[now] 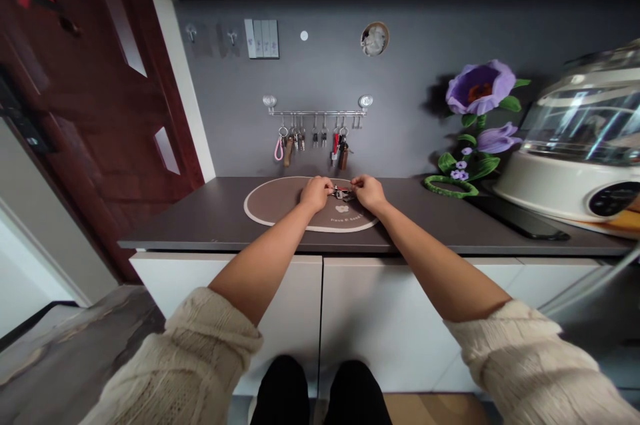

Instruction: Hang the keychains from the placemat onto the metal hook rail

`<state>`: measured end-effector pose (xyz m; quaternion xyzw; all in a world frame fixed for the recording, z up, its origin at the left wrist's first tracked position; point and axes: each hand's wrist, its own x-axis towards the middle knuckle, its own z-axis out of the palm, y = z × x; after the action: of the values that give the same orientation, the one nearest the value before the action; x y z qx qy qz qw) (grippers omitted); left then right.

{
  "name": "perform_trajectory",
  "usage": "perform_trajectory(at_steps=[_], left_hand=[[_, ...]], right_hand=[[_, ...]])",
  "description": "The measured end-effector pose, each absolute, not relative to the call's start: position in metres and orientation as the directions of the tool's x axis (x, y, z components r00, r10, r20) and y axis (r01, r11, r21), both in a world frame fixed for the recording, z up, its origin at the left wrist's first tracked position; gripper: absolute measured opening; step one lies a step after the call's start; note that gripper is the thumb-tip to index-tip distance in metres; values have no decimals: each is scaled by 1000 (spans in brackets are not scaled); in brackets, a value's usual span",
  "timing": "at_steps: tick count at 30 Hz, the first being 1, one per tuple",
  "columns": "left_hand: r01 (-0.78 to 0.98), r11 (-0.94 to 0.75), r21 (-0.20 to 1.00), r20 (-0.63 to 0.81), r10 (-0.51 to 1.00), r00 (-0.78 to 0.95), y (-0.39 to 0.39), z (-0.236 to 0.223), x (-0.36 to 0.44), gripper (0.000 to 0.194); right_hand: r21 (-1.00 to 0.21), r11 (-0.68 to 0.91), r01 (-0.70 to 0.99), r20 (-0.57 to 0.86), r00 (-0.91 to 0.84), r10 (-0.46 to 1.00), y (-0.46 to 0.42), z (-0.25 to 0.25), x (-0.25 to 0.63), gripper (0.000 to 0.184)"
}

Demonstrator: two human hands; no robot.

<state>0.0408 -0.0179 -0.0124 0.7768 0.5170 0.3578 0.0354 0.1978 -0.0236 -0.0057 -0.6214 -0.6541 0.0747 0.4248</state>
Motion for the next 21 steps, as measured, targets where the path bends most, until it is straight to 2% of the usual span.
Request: perform_trajectory(at_steps=[7,13,21], left_hand=[[753,-475,456,529,825,200,-22,-9,42,14],[719,-525,456,607,774,181,-22,-7,42,13],[689,-570,447,679,718,153,-22,-4,42,15]], right_hand=[[-648,226,727,460,136,878,-25,-5,197,15],[-663,285,692,483,105,869,-26,-5,195,11],[-780,416,467,465,-11,885,-21,-10,192,11]])
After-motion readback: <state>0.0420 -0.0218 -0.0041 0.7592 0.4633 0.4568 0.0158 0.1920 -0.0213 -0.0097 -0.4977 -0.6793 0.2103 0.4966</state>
